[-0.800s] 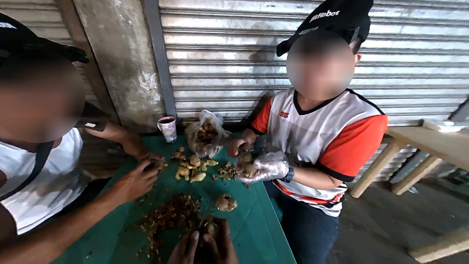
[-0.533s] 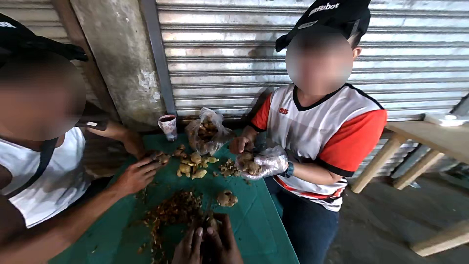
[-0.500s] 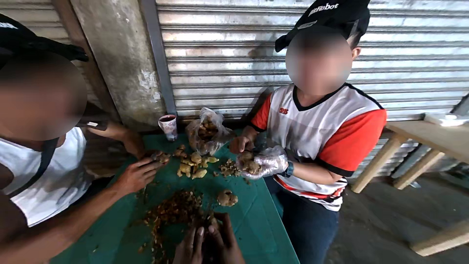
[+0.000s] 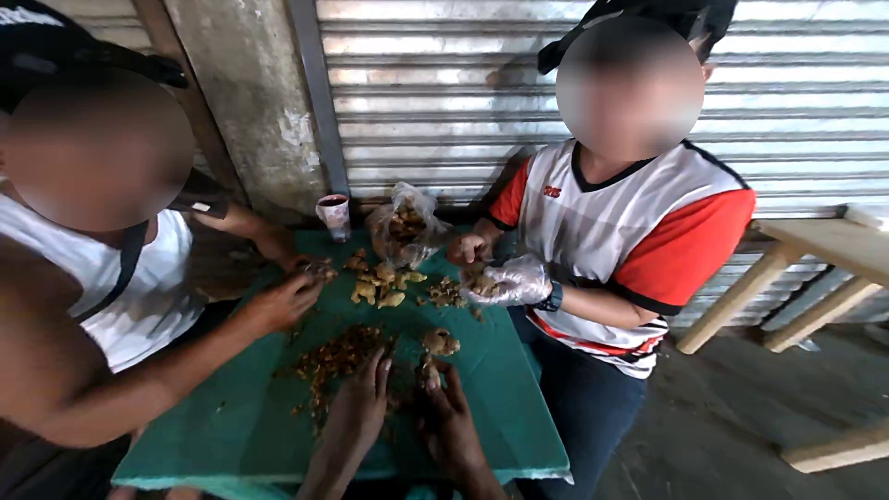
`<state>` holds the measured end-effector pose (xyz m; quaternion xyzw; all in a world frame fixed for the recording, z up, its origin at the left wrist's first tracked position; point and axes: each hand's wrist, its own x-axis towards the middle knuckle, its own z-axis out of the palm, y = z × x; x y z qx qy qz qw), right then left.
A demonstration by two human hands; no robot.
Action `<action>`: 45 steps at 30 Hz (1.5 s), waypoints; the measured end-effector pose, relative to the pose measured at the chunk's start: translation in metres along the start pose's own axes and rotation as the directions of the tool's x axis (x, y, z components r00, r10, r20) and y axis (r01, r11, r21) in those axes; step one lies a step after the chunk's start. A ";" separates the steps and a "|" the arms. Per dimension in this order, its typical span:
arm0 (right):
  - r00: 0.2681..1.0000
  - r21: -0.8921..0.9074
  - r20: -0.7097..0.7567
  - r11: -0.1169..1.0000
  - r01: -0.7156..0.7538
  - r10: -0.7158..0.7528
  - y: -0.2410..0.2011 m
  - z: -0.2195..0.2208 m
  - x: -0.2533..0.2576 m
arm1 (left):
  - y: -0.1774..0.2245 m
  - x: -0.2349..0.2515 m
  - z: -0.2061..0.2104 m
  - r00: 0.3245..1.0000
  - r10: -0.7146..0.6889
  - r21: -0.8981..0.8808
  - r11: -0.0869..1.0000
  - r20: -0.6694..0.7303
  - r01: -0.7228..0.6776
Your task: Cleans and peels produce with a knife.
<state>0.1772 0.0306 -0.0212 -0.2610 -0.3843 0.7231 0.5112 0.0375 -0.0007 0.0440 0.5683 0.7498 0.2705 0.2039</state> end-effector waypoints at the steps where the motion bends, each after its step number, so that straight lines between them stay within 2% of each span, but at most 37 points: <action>1: 0.999 0.032 -0.031 0.999 -0.025 0.026 -0.002 0.000 0.001 | -0.002 0.002 -0.004 0.999 0.011 0.016 1.000 0.030 -0.011; 4: 0.994 0.106 -0.079 0.992 -0.061 0.070 -0.003 -0.002 0.002 | -0.010 0.005 -0.009 0.993 -0.018 0.047 0.999 0.114 0.013; 7: 0.995 0.142 -0.053 0.987 -0.074 0.082 -0.001 -0.007 0.003 | -0.009 0.000 -0.007 0.991 -0.073 0.083 0.994 0.110 0.064; 9: 0.996 0.168 -0.014 0.982 -0.084 0.087 0.000 -0.010 0.004 | -0.003 -0.010 -0.006 0.994 -0.024 0.066 0.998 0.111 0.017; 14: 0.995 0.219 0.005 0.971 -0.095 0.096 0.000 -0.010 0.001 | -0.004 -0.034 0.003 0.959 0.187 0.026 0.980 0.213 -0.197; 21: 0.997 0.099 0.029 0.992 -0.074 0.071 0.003 -0.011 -0.001 | -0.016 -0.036 -0.006 0.938 0.180 0.081 0.974 0.297 -0.213; 27: 0.996 0.032 0.017 0.996 -0.088 0.087 -0.001 -0.008 -0.001 | -0.019 -0.032 -0.002 0.945 0.215 0.099 0.964 0.247 -0.245; 33: 0.997 0.020 0.035 0.997 -0.069 0.069 0.001 -0.010 0.000 | -0.018 -0.029 0.001 0.948 0.223 0.109 0.961 0.228 -0.253; 36: 0.995 0.040 0.054 0.995 -0.090 0.088 0.001 -0.010 0.000 | -0.020 -0.028 0.004 0.949 0.263 0.124 0.950 0.177 -0.286; 40: 0.993 0.040 0.075 0.994 -0.097 0.094 -0.001 -0.012 0.000 | -0.018 -0.026 0.000 0.949 0.239 0.147 0.951 0.206 -0.272; 45: 0.993 0.044 0.072 0.995 -0.094 0.090 -0.003 -0.011 0.001 | -0.018 -0.023 0.003 0.947 0.272 0.146 0.943 0.174 -0.298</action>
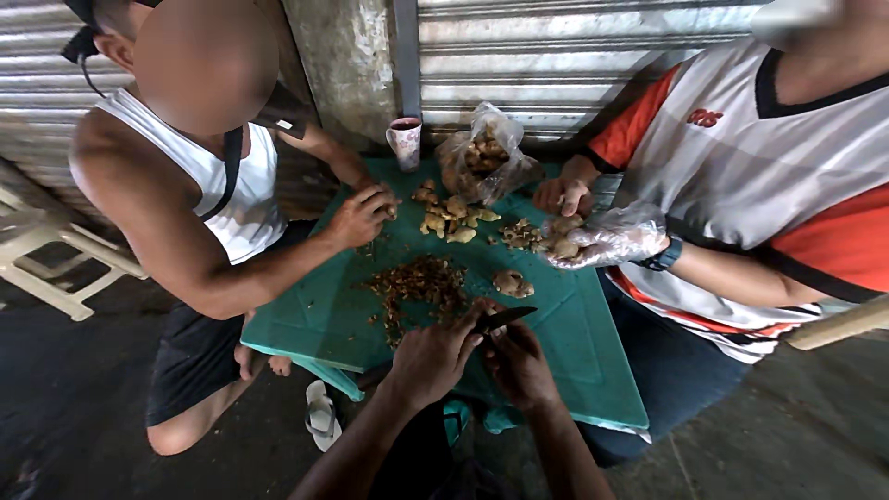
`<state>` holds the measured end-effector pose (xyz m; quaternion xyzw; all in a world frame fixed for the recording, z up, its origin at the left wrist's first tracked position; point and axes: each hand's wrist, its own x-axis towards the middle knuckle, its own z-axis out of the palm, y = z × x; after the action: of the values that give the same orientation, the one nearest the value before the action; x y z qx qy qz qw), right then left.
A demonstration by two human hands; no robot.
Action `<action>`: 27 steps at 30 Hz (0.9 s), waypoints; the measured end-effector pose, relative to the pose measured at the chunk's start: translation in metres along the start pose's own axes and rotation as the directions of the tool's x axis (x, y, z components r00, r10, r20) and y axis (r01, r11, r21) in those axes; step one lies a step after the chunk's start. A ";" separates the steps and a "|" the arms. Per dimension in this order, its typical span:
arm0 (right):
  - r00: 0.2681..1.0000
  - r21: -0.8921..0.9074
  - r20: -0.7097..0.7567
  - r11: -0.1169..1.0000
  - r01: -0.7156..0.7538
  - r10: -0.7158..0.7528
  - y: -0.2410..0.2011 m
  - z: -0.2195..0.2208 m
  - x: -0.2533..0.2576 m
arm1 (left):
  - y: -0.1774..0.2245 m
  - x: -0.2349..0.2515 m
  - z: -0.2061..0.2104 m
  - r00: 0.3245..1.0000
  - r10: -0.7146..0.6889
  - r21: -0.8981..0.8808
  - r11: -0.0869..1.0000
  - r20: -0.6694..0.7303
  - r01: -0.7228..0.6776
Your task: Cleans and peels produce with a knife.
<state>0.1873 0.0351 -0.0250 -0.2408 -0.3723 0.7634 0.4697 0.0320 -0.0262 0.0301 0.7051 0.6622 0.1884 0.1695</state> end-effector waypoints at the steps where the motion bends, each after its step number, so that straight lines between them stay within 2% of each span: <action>1: 1.000 -0.001 -0.004 1.000 -0.002 0.002 0.001 0.000 0.000 | 0.000 0.000 0.000 1.000 -0.010 0.003 1.000 0.003 0.010; 4: 1.000 -0.010 -0.018 1.000 -0.010 0.010 0.003 0.005 0.000 | 0.004 -0.001 -0.003 0.997 -0.069 0.036 0.997 0.026 0.069; 8: 0.999 -0.104 0.028 0.994 0.033 -0.031 0.002 0.007 -0.001 | 0.003 0.002 0.010 0.981 -0.030 0.036 0.999 -0.190 0.038; 10: 0.999 -0.095 0.037 0.995 0.040 -0.036 0.003 0.007 -0.001 | 0.000 0.004 0.013 0.974 -0.003 0.015 1.000 -0.226 0.007; 15: 1.000 0.081 0.005 0.997 0.019 -0.020 0.002 0.001 0.003 | 0.011 -0.004 -0.006 0.999 -0.037 -0.067 0.997 0.025 0.039; 19: 1.000 0.078 0.001 0.997 -0.001 0.000 0.000 0.005 0.002 | 0.011 -0.001 -0.006 0.995 -0.084 -0.016 0.996 0.049 0.085; 22: 1.000 0.060 0.021 0.998 -0.006 0.005 0.001 0.004 0.002 | 0.009 0.004 0.004 0.994 -0.087 0.036 0.995 -0.061 0.089; 27: 1.000 0.058 0.015 0.998 0.009 -0.010 0.003 0.005 0.002 | 0.001 0.011 0.014 0.985 -0.009 -0.014 1.000 -0.175 0.006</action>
<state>0.1814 0.0350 -0.0245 -0.2197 -0.3549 0.7733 0.4772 0.0397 -0.0155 0.0188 0.6822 0.6760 0.2535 0.1161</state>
